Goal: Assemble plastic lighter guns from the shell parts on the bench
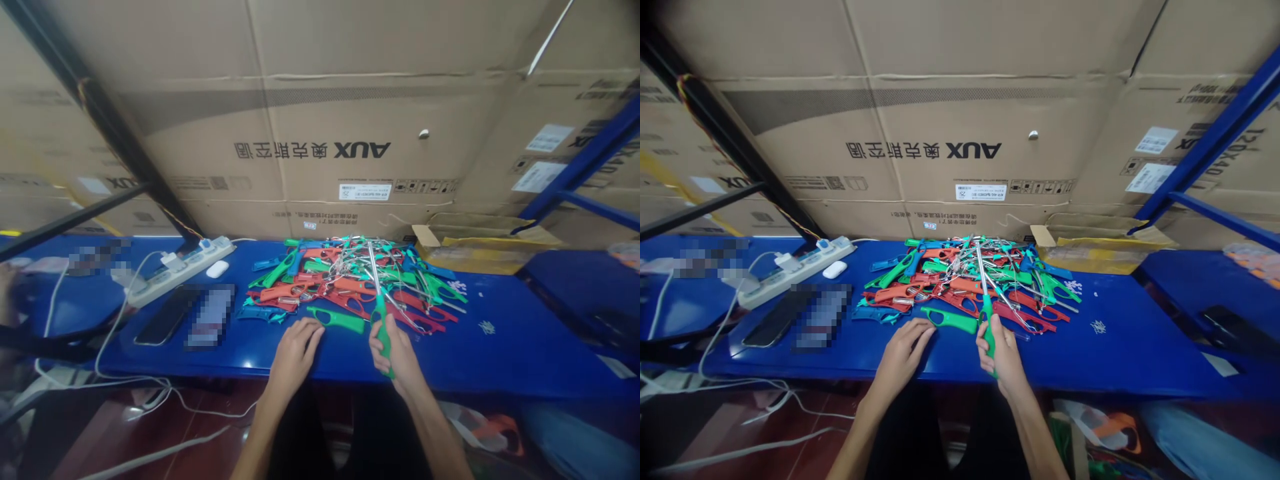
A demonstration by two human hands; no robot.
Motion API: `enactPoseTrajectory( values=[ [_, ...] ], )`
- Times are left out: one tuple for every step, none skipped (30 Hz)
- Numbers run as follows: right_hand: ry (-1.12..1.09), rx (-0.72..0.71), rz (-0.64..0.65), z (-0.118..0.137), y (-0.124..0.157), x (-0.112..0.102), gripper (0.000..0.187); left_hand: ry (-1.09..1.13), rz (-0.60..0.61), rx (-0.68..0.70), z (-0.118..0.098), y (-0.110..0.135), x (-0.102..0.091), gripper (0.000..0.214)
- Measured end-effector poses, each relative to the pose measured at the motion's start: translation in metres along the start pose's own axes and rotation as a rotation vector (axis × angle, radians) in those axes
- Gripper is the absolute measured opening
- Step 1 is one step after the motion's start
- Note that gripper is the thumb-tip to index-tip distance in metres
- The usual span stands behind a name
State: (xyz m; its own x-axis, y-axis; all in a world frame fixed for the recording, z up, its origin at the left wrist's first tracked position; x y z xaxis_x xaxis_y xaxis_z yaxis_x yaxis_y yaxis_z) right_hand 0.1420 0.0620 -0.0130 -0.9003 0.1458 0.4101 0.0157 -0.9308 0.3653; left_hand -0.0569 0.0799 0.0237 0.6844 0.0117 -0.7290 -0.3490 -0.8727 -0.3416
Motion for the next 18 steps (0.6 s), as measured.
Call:
enactPoseTrajectory(
  values=[
    [0.003, -0.001, 0.003, 0.000, -0.001, 0.000, 0.063, 0.000, 0.000, 0.000, 0.000, 0.000, 0.000, 0.026],
    [0.008, -0.003, 0.007, 0.000, -0.001, 0.000, 0.063, 0.000, -0.002, 0.000, 0.000, 0.000, 0.000, 0.026],
    [0.017, -0.006, 0.010, 0.000, -0.002, 0.000, 0.063, 0.000, -0.003, 0.000, 0.001, 0.000, 0.000, 0.026],
    [0.028, -0.012, 0.009, 0.001, -0.002, 0.000, 0.063, 0.001, -0.005, 0.000, 0.000, 0.000, 0.000, 0.026],
    [0.042, -0.023, 0.002, 0.001, -0.001, 0.000, 0.063, 0.002, -0.008, 0.000, 0.000, 0.000, -0.001, 0.026],
    [0.058, -0.037, -0.009, 0.001, 0.000, 0.000, 0.063, 0.004, -0.011, 0.000, 0.000, 0.000, -0.001, 0.027],
    [0.075, -0.054, -0.024, 0.001, 0.001, 0.000, 0.064, 0.007, -0.014, 0.000, 0.000, 0.000, -0.001, 0.027],
    [0.096, -0.073, -0.043, 0.001, 0.002, 0.001, 0.064, 0.009, -0.018, -0.001, -0.001, -0.001, -0.002, 0.028],
    [0.119, -0.093, -0.063, 0.002, 0.004, 0.000, 0.065, 0.011, -0.021, -0.003, -0.001, -0.001, -0.002, 0.029],
    [0.146, -0.113, -0.085, 0.002, 0.005, -0.001, 0.066, 0.012, -0.024, -0.005, -0.001, -0.001, -0.003, 0.029],
    [0.179, -0.133, -0.108, 0.005, 0.007, -0.003, 0.066, 0.013, -0.028, -0.006, -0.002, -0.001, -0.003, 0.029],
    [0.218, -0.155, -0.134, 0.009, 0.009, -0.007, 0.067, 0.014, -0.031, -0.005, -0.002, -0.002, -0.004, 0.029],
    [0.265, -0.180, -0.162, 0.017, 0.011, -0.013, 0.069, 0.015, -0.034, -0.003, -0.002, -0.002, -0.004, 0.029],
    [0.317, -0.209, -0.193, 0.030, 0.013, -0.022, 0.071, 0.017, -0.036, 0.000, -0.002, -0.001, -0.004, 0.029],
    [0.385, -0.246, -0.237, 0.048, 0.016, -0.033, 0.073, 0.020, -0.036, 0.005, -0.002, -0.001, -0.004, 0.029],
    [0.459, -0.287, -0.288, 0.072, 0.018, -0.047, 0.077, 0.024, -0.036, 0.009, -0.002, -0.001, -0.005, 0.029],
    [0.544, -0.337, -0.359, 0.102, 0.021, -0.064, 0.078, 0.029, -0.035, 0.011, -0.002, -0.001, -0.005, 0.030],
    [0.707, -0.414, -0.483, 0.140, 0.027, -0.082, 0.076, 0.034, -0.034, 0.012, -0.002, -0.002, -0.005, 0.030]
  ],
)
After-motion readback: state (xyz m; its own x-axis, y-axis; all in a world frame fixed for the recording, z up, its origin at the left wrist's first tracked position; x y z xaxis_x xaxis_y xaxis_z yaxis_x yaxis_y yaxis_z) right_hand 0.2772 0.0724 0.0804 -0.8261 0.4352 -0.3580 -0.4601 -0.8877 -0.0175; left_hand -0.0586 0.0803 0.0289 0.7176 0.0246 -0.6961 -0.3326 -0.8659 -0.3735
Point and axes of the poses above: each hand's wrist, its own y-axis away from the middle knuckle, its own x-axis out of the palm, z = x × y, the point moved 9 cm from there along -y, towards the middle knuckle, and after that the axes turned 5 degrees about x, right-handed, at the moved point
